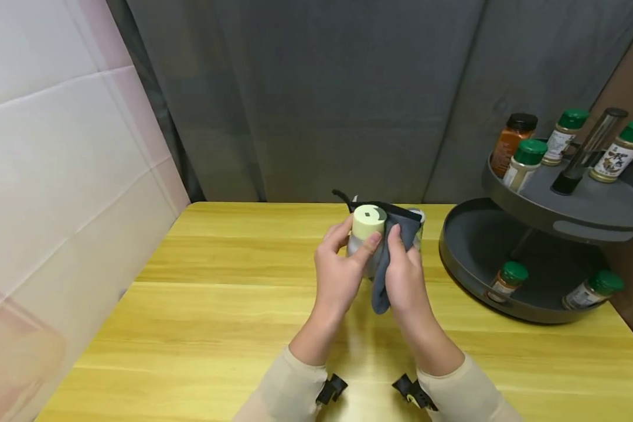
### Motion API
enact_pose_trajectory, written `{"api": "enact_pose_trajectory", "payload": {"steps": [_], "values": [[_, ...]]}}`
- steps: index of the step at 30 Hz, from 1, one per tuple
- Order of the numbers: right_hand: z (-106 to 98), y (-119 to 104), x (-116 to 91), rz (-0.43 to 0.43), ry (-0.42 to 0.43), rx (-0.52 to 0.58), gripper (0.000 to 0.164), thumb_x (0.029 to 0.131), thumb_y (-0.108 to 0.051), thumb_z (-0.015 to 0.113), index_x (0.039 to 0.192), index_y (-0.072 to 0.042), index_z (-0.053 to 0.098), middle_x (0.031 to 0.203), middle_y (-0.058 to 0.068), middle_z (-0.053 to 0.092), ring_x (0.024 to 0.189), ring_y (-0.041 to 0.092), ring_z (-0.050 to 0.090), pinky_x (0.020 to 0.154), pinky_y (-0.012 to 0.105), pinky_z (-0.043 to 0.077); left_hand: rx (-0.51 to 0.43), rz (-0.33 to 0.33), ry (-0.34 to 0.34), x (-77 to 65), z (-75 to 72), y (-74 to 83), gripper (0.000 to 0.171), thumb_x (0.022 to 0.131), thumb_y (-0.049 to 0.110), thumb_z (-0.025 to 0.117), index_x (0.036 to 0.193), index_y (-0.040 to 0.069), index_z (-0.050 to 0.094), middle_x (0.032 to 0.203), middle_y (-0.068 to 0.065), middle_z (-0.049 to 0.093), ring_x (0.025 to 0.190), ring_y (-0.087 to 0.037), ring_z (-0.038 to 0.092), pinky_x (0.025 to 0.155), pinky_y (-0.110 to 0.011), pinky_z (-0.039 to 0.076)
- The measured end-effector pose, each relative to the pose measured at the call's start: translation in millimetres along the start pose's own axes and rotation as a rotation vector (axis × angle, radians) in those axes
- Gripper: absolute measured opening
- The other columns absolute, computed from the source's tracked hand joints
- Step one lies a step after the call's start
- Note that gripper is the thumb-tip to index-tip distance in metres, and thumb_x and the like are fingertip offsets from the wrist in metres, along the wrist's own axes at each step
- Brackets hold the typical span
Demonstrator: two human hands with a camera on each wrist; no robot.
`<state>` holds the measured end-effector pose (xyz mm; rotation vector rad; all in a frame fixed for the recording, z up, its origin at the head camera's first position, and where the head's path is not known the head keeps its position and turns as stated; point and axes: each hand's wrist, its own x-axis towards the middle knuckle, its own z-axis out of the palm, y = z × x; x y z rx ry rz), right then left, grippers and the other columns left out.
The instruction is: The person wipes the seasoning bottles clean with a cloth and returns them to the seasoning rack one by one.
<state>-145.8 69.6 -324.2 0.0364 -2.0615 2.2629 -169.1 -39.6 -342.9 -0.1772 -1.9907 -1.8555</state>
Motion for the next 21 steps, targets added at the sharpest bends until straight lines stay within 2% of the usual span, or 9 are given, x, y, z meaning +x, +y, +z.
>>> {"api": "enact_pose_trajectory", "payload": {"steps": [2, 3, 5, 9, 12, 15, 21], "values": [[0.3, -1.7, -0.7, 0.032, -0.017, 0.005, 0.062, 0.114, -0.054, 0.029, 0.154, -0.009, 0.044, 0.145, 0.009, 0.052, 0.13, 0.02, 0.048, 0.119, 0.039, 0.031, -0.014, 0.002, 0.01, -0.1, -1.0, 0.9, 0.045, 0.091, 0.021, 0.085, 0.134, 0.015, 0.075, 0.122, -0.009, 0.075, 0.108, -0.023, 0.066, 0.099, -0.044, 0.052], [0.4, -3.1, -2.8, 0.017, -0.019, 0.005, 0.061, 0.115, -0.053, 0.029, 0.154, -0.008, 0.044, 0.145, 0.01, 0.053, 0.13, 0.022, 0.049, 0.119, 0.04, 0.032, -0.017, 0.009, 0.012, -0.4, -0.9, 1.7, 0.045, 0.091, 0.021, 0.085, 0.134, 0.014, 0.075, 0.122, -0.009, 0.075, 0.108, -0.023, 0.066, 0.099, -0.045, 0.052], [0.2, -7.8, -9.2, -0.061, -0.008, -0.002, 0.06, 0.115, -0.05, 0.03, 0.155, -0.007, 0.042, 0.146, 0.011, 0.054, 0.131, 0.021, 0.05, 0.118, 0.035, 0.035, -0.022, 0.021, 0.008, -1.5, 0.1, 4.6, 0.045, 0.091, 0.02, 0.085, 0.134, 0.013, 0.075, 0.124, -0.009, 0.075, 0.11, -0.023, 0.067, 0.1, -0.045, 0.053], [-0.5, -13.8, -18.4, -0.3, 0.034, 0.003, 0.053, 0.116, -0.036, 0.031, 0.156, -0.002, 0.039, 0.139, 0.009, 0.055, 0.125, 0.021, 0.051, 0.109, 0.023, 0.041, -0.031, 0.057, -0.018, -4.0, 5.8, 13.3, 0.045, 0.09, 0.02, 0.086, 0.134, 0.011, 0.075, 0.123, -0.01, 0.074, 0.113, -0.023, 0.068, 0.101, -0.044, 0.054], [0.3, -9.7, -17.2, -0.374, 0.045, 0.006, 0.05, 0.116, -0.031, 0.032, 0.153, 0.001, 0.041, 0.131, 0.006, 0.055, 0.118, 0.02, 0.052, 0.103, 0.021, 0.043, -0.049, 0.05, -0.026, -6.0, 8.6, 16.7, 0.044, 0.09, 0.02, 0.086, 0.132, 0.011, 0.076, 0.122, -0.009, 0.075, 0.111, -0.022, 0.068, 0.1, -0.041, 0.055], [2.8, -1.4, -12.2, -0.309, 0.055, -0.009, 0.052, 0.117, -0.038, 0.032, 0.148, 0.001, 0.048, 0.128, 0.009, 0.058, 0.113, 0.019, 0.056, 0.1, 0.022, 0.046, -0.053, 0.027, -0.014, -5.8, 6.9, 16.4, 0.044, 0.09, 0.02, 0.086, 0.133, 0.012, 0.076, 0.124, -0.009, 0.075, 0.109, -0.022, 0.068, 0.099, -0.041, 0.054], [9.5, 10.8, -5.3, -0.035, 0.046, -0.043, 0.063, 0.115, -0.05, 0.028, 0.148, -0.002, 0.052, 0.133, 0.015, 0.058, 0.116, 0.021, 0.054, 0.104, 0.031, 0.039, -0.032, -0.006, 0.028, -1.7, -6.4, 11.9, 0.048, 0.09, 0.02, 0.086, 0.136, 0.011, 0.074, 0.12, -0.01, 0.075, 0.106, -0.027, 0.067, 0.097, -0.044, 0.053]]}}
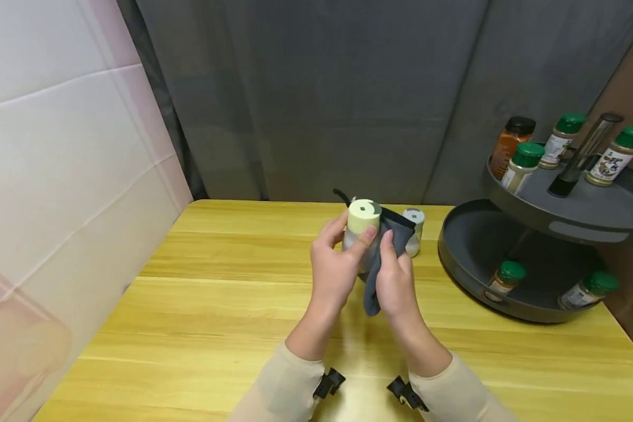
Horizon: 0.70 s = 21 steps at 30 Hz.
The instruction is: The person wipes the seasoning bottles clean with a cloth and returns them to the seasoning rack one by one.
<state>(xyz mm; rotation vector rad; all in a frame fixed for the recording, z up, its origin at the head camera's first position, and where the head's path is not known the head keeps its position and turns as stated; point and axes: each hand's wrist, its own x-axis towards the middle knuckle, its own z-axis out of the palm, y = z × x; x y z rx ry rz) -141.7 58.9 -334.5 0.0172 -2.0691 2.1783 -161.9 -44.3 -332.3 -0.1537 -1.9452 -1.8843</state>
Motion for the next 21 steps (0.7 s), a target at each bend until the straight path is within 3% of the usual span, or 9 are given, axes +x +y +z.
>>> {"api": "enact_pose_trajectory", "payload": {"steps": [3, 8, 11, 16, 18, 21], "values": [[2.9, -2.7, 2.1, -0.003, -0.015, 0.001, 0.062, 0.116, -0.049, 0.028, 0.148, -0.002, 0.052, 0.136, 0.016, 0.059, 0.12, 0.024, 0.053, 0.108, 0.036, 0.037, 0.008, -0.038, -0.005, -1.3, -5.3, -4.0, 0.047, 0.09, 0.019, 0.086, 0.135, 0.013, 0.075, 0.12, -0.009, 0.075, 0.105, -0.028, 0.067, 0.095, -0.044, 0.054], [8.9, -9.4, 2.5, -0.116, -0.021, -0.018, 0.06, 0.115, -0.049, 0.032, 0.144, -0.001, 0.054, 0.13, 0.02, 0.062, 0.116, 0.026, 0.057, 0.106, 0.038, 0.04, -0.019, -0.094, 0.007, -7.4, -11.3, -7.3, 0.044, 0.091, 0.018, 0.085, 0.134, 0.014, 0.076, 0.122, -0.01, 0.074, 0.105, -0.027, 0.068, 0.09, -0.04, 0.058], [10.4, 0.8, -5.4, -0.084, -0.02, -0.08, 0.059, 0.116, -0.047, 0.032, 0.145, -0.001, 0.054, 0.129, 0.02, 0.064, 0.113, 0.027, 0.058, 0.102, 0.037, 0.042, -0.061, -0.128, 0.013, -10.8, -15.4, -5.6, 0.045, 0.092, 0.016, 0.084, 0.135, 0.015, 0.075, 0.126, -0.008, 0.073, 0.106, -0.025, 0.067, 0.088, -0.038, 0.059], [8.0, 15.2, -16.8, 0.005, -0.066, -0.112, 0.06, 0.117, -0.046, 0.028, 0.151, -0.001, 0.049, 0.141, 0.021, 0.062, 0.128, 0.029, 0.057, 0.112, 0.043, 0.041, -0.092, -0.121, 0.04, -13.0, -20.2, -4.3, 0.046, 0.092, 0.016, 0.084, 0.137, 0.015, 0.074, 0.13, -0.009, 0.073, 0.105, -0.025, 0.066, 0.088, -0.041, 0.058], [5.9, 10.6, -17.6, -0.025, -0.065, -0.099, 0.06, 0.116, -0.047, 0.029, 0.15, -0.002, 0.051, 0.139, 0.021, 0.063, 0.126, 0.029, 0.059, 0.111, 0.04, 0.042, -0.074, -0.113, 0.034, -15.4, -19.0, -7.6, 0.045, 0.092, 0.017, 0.084, 0.136, 0.014, 0.074, 0.126, -0.011, 0.073, 0.104, -0.024, 0.066, 0.09, -0.041, 0.057], [3.7, -2.2, -17.8, -0.121, -0.038, -0.084, 0.057, 0.116, -0.046, 0.032, 0.145, -0.002, 0.055, 0.124, 0.019, 0.065, 0.11, 0.025, 0.06, 0.101, 0.031, 0.045, -0.054, -0.143, 0.004, -22.8, -15.0, -14.6, 0.043, 0.092, 0.017, 0.084, 0.134, 0.014, 0.076, 0.122, -0.011, 0.074, 0.101, -0.022, 0.066, 0.087, -0.037, 0.056]]}}
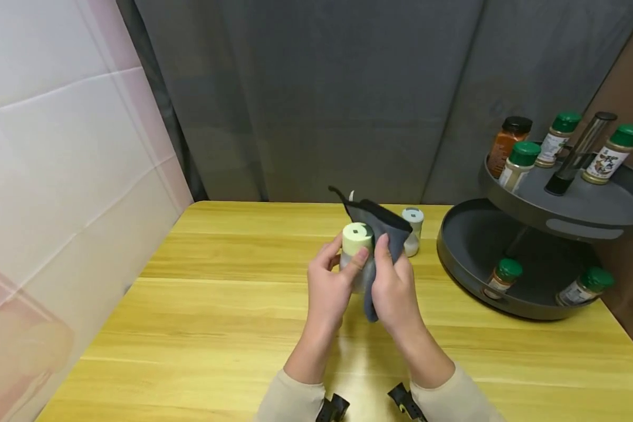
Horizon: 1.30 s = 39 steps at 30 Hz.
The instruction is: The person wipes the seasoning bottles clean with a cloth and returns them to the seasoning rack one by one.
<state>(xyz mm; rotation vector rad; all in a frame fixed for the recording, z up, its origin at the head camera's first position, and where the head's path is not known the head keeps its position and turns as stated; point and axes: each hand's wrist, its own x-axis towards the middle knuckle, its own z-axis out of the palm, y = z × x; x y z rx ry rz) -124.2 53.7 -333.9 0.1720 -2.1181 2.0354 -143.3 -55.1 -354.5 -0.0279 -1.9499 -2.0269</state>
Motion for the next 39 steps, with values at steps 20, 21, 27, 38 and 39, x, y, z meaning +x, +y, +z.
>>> {"api": "enact_pose_trajectory", "payload": {"steps": [20, 21, 27, 38, 39], "values": [[4.6, -1.2, 0.5, -0.145, 0.002, 0.068, 0.052, 0.117, -0.033, 0.034, 0.158, -0.003, 0.041, 0.129, 0.021, 0.06, 0.112, 0.022, 0.055, 0.101, 0.023, 0.043, -0.036, 0.026, 0.018, 3.0, 7.2, 2.4, 0.04, 0.094, 0.016, 0.082, 0.133, 0.013, 0.076, 0.124, -0.011, 0.073, 0.105, -0.024, 0.067, 0.089, -0.037, 0.055], [6.7, 1.2, -2.0, -0.151, 0.006, 0.083, 0.051, 0.117, -0.031, 0.034, 0.159, -0.003, 0.04, 0.13, 0.02, 0.059, 0.112, 0.021, 0.055, 0.101, 0.022, 0.044, -0.038, 0.025, 0.017, 2.8, 7.6, 3.5, 0.041, 0.094, 0.016, 0.082, 0.134, 0.014, 0.076, 0.125, -0.01, 0.073, 0.106, -0.024, 0.066, 0.089, -0.037, 0.055], [5.6, 11.0, -2.5, 0.208, 0.006, 0.137, 0.063, 0.115, -0.052, 0.03, 0.145, -0.003, 0.056, 0.126, 0.008, 0.066, 0.11, 0.012, 0.059, 0.101, 0.024, 0.044, -0.01, 0.029, 0.036, 2.1, 6.1, 11.2, 0.044, 0.092, 0.018, 0.083, 0.136, 0.016, 0.075, 0.128, -0.007, 0.074, 0.11, -0.025, 0.067, 0.1, -0.049, 0.054], [10.1, -0.1, -5.2, -0.175, 0.037, 0.003, 0.045, 0.116, -0.028, 0.038, 0.149, 0.001, 0.044, 0.117, 0.017, 0.06, 0.111, 0.023, 0.056, 0.102, 0.024, 0.042, -0.024, 0.039, 0.019, -1.3, 8.6, 7.1, 0.042, 0.093, 0.015, 0.082, 0.134, 0.014, 0.075, 0.122, -0.01, 0.074, 0.103, -0.024, 0.065, 0.09, -0.037, 0.053], [10.4, 4.6, -6.1, -0.154, 0.033, -0.008, 0.046, 0.116, -0.029, 0.038, 0.151, 0.001, 0.043, 0.122, 0.017, 0.062, 0.115, 0.022, 0.056, 0.104, 0.022, 0.041, -0.029, 0.032, 0.018, -0.8, 7.6, 7.8, 0.042, 0.094, 0.015, 0.081, 0.135, 0.014, 0.075, 0.126, -0.01, 0.074, 0.104, -0.025, 0.065, 0.09, -0.036, 0.054]]}}
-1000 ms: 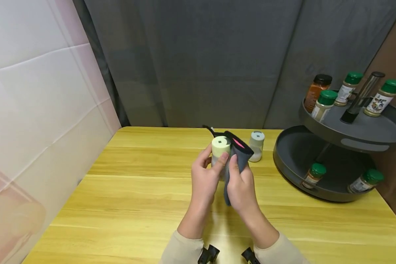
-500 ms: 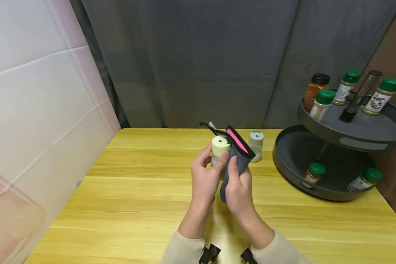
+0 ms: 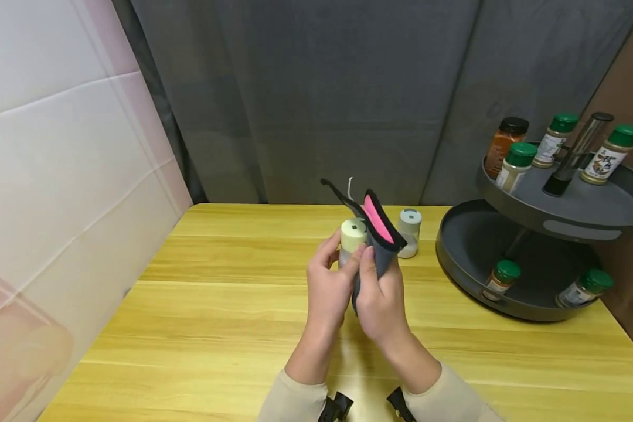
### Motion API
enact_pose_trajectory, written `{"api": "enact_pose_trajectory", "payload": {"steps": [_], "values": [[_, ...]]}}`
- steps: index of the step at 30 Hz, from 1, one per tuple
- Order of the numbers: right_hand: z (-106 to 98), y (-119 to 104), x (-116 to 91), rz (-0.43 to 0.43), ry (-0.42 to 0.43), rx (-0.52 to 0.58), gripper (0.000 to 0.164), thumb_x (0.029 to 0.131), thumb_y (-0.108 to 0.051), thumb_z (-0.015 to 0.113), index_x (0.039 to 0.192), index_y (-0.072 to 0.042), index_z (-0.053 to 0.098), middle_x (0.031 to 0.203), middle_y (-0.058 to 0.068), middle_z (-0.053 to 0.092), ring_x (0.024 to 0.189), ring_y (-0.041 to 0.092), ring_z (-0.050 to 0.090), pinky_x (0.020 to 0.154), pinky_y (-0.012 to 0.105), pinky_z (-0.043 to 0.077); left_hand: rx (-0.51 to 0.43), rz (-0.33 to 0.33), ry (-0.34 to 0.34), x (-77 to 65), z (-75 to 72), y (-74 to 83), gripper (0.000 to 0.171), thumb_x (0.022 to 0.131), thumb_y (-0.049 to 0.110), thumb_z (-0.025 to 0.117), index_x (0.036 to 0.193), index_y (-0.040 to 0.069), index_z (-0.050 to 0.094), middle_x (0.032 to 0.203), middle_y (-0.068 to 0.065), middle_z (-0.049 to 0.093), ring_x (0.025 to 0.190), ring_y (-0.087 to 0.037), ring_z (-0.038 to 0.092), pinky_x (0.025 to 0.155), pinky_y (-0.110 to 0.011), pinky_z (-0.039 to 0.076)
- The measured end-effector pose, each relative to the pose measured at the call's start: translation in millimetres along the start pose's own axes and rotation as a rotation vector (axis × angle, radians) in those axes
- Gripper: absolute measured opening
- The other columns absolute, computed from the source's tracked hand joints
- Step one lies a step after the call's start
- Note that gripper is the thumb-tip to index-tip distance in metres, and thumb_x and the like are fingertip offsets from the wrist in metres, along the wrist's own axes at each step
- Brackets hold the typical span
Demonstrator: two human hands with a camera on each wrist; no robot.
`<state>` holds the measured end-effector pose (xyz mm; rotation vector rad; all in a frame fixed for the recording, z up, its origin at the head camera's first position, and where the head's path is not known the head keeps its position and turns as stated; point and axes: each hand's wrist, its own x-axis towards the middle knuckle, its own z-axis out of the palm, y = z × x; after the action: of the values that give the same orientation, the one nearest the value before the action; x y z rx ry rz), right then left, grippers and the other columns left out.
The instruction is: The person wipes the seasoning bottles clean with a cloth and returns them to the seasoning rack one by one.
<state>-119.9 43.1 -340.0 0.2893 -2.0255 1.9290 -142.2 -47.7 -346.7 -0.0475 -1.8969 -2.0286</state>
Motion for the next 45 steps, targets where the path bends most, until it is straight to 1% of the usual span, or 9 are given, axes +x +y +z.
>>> {"api": "enact_pose_trajectory", "payload": {"steps": [5, 10, 16, 22, 27, 31, 38, 40, 45], "values": [[-9.3, 10.7, -1.1, 0.327, -0.042, 0.117, 0.064, 0.115, -0.052, 0.032, 0.137, 0.001, 0.059, 0.114, 0.009, 0.069, 0.1, 0.012, 0.064, 0.091, 0.021, 0.049, -0.067, -0.064, 0.003, 4.0, -6.0, 1.6, 0.039, 0.106, 0.027, 0.066, 0.143, 0.015, 0.067, 0.137, -0.007, 0.069, 0.112, -0.024, 0.063, 0.09, -0.035, 0.056], [-22.5, 0.5, 3.7, 0.503, -0.046, 0.332, 0.072, 0.111, -0.062, 0.032, 0.135, 0.002, 0.057, 0.109, 0.001, 0.069, 0.096, 0.008, 0.07, 0.088, 0.024, 0.058, -0.211, -0.124, 0.012, 10.4, -6.9, 1.8, 0.044, 0.114, 0.043, 0.04, 0.136, 0.01, 0.061, 0.111, -0.006, 0.064, 0.1, -0.02, 0.061, 0.089, -0.034, 0.051], [-31.3, -17.7, 10.9, 0.367, 0.014, 0.249, 0.069, 0.112, -0.059, 0.032, 0.137, 0.001, 0.056, 0.118, 0.006, 0.065, 0.106, 0.014, 0.068, 0.091, 0.021, 0.056, -0.162, -0.115, -0.075, 7.8, -6.2, -0.9, 0.035, 0.109, 0.033, 0.061, 0.135, 0.011, 0.053, 0.109, -0.008, 0.065, 0.088, -0.019, 0.067, 0.079, -0.034, 0.058], [-28.6, -24.3, 11.5, 0.053, 0.003, 0.125, 0.053, 0.117, -0.04, 0.032, 0.15, 0.0, 0.044, 0.14, 0.016, 0.055, 0.127, 0.022, 0.055, 0.106, 0.02, 0.046, -0.063, 0.03, -0.177, 2.6, -7.9, -0.4, 0.043, 0.104, 0.026, 0.071, 0.143, 0.013, 0.058, 0.132, -0.011, 0.067, 0.117, -0.018, 0.063, 0.106, -0.043, 0.05], [-16.9, -16.2, 5.7, -0.111, -0.059, 0.038, 0.049, 0.116, -0.025, 0.037, 0.158, 0.001, 0.036, 0.146, 0.018, 0.055, 0.13, 0.02, 0.051, 0.11, 0.016, 0.039, -0.063, 0.07, -0.283, 0.4, -7.2, 3.3, 0.046, 0.106, 0.024, 0.067, 0.149, 0.014, 0.056, 0.14, -0.011, 0.063, 0.125, -0.019, 0.06, 0.111, -0.037, 0.052], [-11.1, -4.2, 0.2, -0.075, -0.083, 0.009, 0.048, 0.117, -0.024, 0.036, 0.158, 0.001, 0.037, 0.137, 0.019, 0.058, 0.122, 0.022, 0.052, 0.106, 0.019, 0.04, -0.089, 0.079, -0.301, 1.4, -7.0, 5.0, 0.047, 0.107, 0.018, 0.064, 0.151, 0.012, 0.046, 0.144, -0.014, 0.061, 0.128, -0.02, 0.061, 0.11, -0.03, 0.053], [-19.2, -5.6, 7.1, 0.332, -0.121, 0.019, 0.062, 0.115, -0.053, 0.025, 0.132, -0.003, 0.059, 0.104, 0.007, 0.062, 0.092, 0.015, 0.057, 0.09, 0.028, 0.043, 0.011, 0.034, -0.186, 2.5, -8.3, -2.4, 0.037, 0.105, 0.025, 0.069, 0.137, 0.011, 0.059, 0.137, -0.011, 0.065, 0.126, -0.025, 0.059, 0.105, -0.048, 0.05], [-20.1, -13.1, 11.2, 0.301, -0.102, 0.03, 0.062, 0.115, -0.053, 0.026, 0.128, -0.003, 0.06, 0.1, 0.009, 0.061, 0.088, 0.018, 0.057, 0.088, 0.031, 0.044, 0.047, 0.025, -0.182, 2.3, -6.8, -5.3, 0.035, 0.104, 0.028, 0.07, 0.134, 0.012, 0.063, 0.134, -0.009, 0.065, 0.123, -0.025, 0.058, 0.1, -0.046, 0.051], [-10.4, -12.5, 8.6, 0.036, -0.037, 0.045, 0.051, 0.117, -0.037, 0.031, 0.153, -0.003, 0.042, 0.121, 0.018, 0.058, 0.107, 0.022, 0.056, 0.098, 0.026, 0.045, 0.015, 0.049, -0.19, 2.3, -1.8, -5.4, 0.036, 0.103, 0.026, 0.072, 0.135, 0.013, 0.065, 0.13, -0.011, 0.064, 0.118, -0.025, 0.057, 0.098, -0.042, 0.049]]}}
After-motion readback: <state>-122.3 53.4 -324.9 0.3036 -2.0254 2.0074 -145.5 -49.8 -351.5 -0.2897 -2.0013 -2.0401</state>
